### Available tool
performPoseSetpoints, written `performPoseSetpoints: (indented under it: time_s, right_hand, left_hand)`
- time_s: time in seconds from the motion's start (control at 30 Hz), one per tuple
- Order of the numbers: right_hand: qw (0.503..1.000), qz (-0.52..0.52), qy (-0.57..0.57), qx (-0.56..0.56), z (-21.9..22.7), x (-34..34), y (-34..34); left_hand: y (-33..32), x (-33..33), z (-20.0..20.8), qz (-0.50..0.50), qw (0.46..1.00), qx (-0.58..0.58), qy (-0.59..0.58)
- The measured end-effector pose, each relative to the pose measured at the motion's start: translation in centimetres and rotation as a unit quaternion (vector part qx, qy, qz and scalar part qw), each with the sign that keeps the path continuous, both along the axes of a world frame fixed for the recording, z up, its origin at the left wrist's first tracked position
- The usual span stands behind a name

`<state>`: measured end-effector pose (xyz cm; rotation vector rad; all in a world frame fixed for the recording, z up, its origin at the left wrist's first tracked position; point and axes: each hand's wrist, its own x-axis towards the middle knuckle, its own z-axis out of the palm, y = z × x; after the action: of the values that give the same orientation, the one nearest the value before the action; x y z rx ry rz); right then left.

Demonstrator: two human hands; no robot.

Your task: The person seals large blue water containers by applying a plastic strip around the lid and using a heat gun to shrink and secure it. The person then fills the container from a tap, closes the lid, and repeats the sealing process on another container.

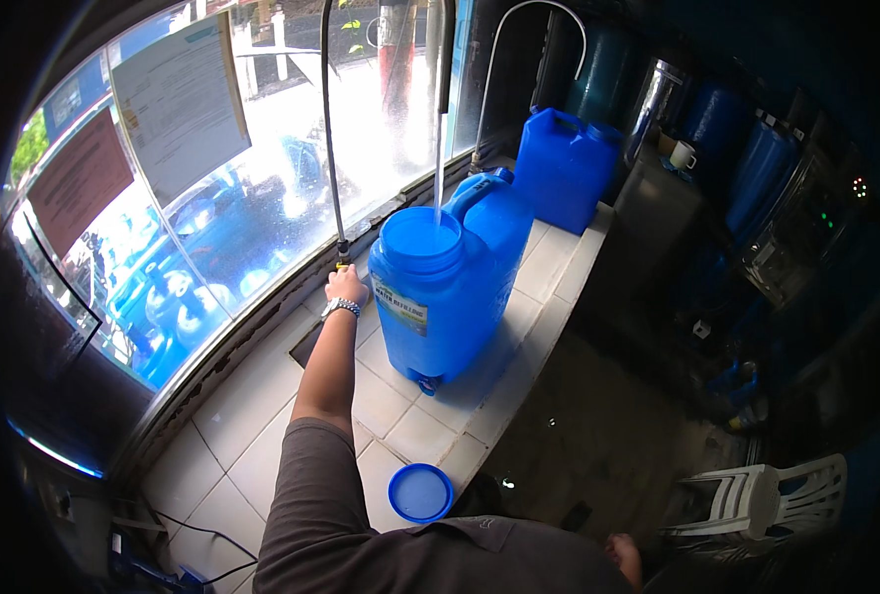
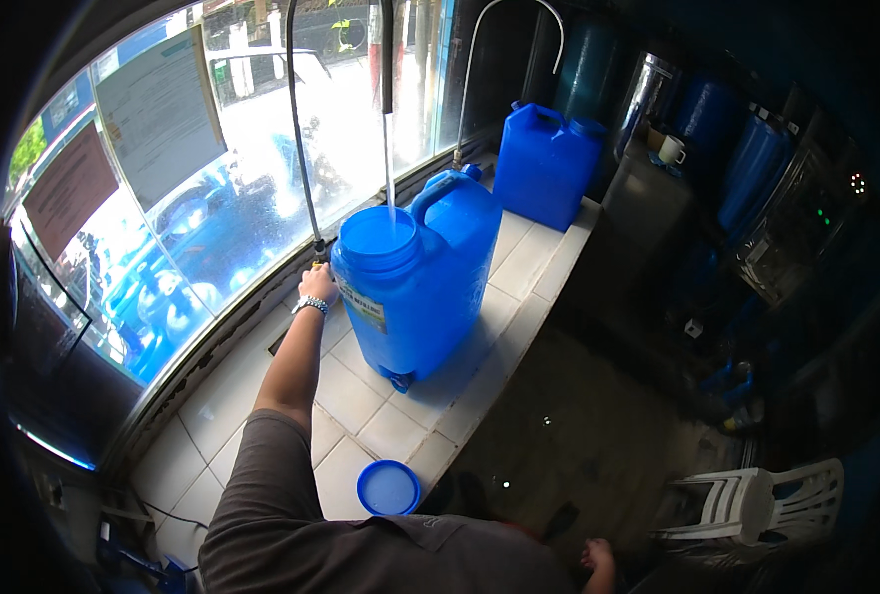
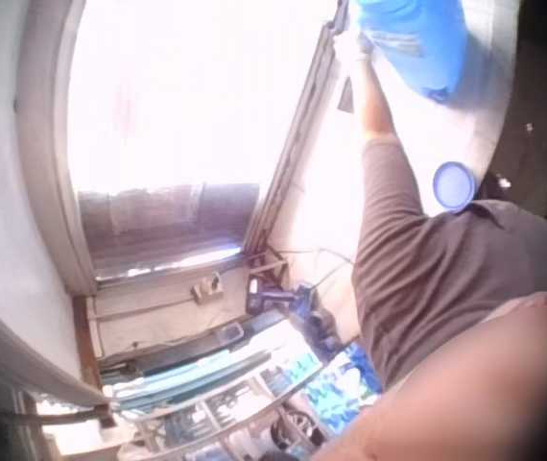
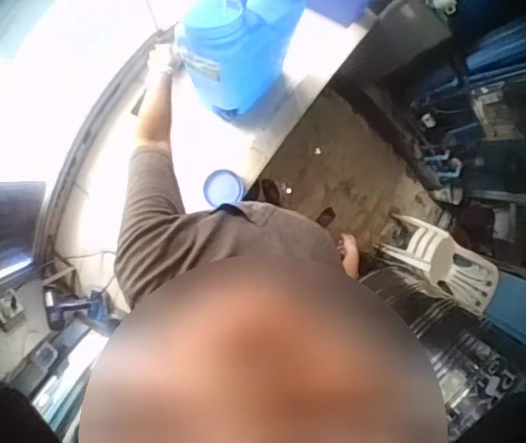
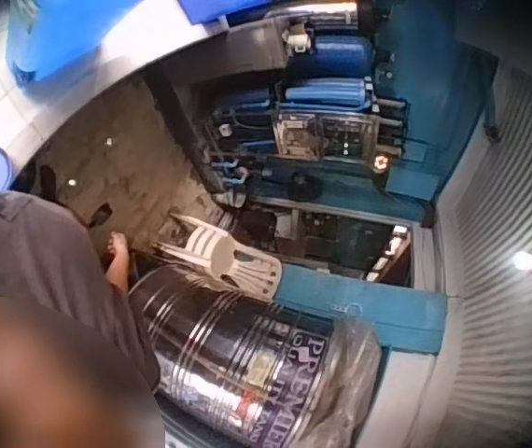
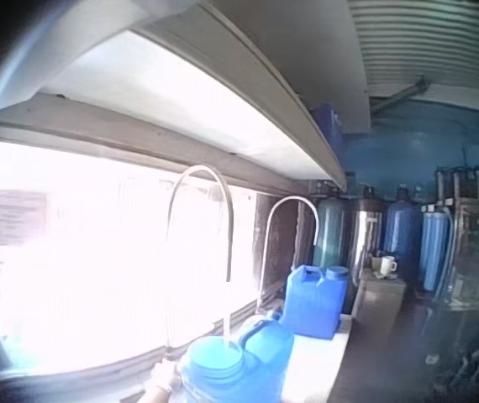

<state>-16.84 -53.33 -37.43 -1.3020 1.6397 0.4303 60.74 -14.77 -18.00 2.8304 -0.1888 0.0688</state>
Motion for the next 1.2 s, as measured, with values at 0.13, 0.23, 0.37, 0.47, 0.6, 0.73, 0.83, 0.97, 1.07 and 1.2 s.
performPoseSetpoints:
  time_s: [0.13,0.23,0.37,0.47,0.6,0.73,0.83,0.97,1.07,1.2]
  right_hand:
    - [1.000,-0.017,-0.002,0.022,-0.2,-0.7,0.9]
    - [1.000,-0.007,0.003,0.024,-1.0,-1.4,0.7]
    - [1.000,0.006,-0.005,0.015,-1.8,-1.8,0.3]
    - [1.000,0.007,-0.021,-0.001,-2.2,-1.8,0.3]
    - [1.000,0.013,-0.018,0.020,-2.8,-1.5,0.2]
    - [1.000,0.001,-0.016,0.013,-3.3,-1.4,0.1]
    - [1.000,0.015,-0.013,0.006,-3.3,-1.4,0.1]
    - [1.000,0.015,-0.012,0.006,-3.0,-1.3,0.2]
    - [1.000,0.012,-0.014,0.007,-2.8,-1.1,0.4]
    - [1.000,0.016,-0.009,0.004,-2.7,-1.2,0.6]
  left_hand:
    - [0.3,0.2,0.5,0.005,1.000,0.001,-0.021]
    - [0.1,0.2,0.8,0.014,1.000,0.004,-0.020]
    - [0.1,0.2,1.4,0.026,1.000,-0.001,0.003]
    - [0.3,0.1,1.8,0.058,0.998,-0.018,0.004]
    - [0.5,-0.3,1.7,0.017,0.997,0.043,0.056]
    - [0.3,-1.0,0.9,0.006,0.995,0.077,0.059]
    - [0.2,-1.3,0.5,0.011,0.995,0.082,0.051]
    - [0.0,-1.4,0.2,0.014,0.994,0.085,0.061]
    - [-0.1,-1.4,0.0,0.014,0.993,0.091,0.075]
    - [-0.4,-1.3,-0.6,0.015,0.991,0.106,0.085]
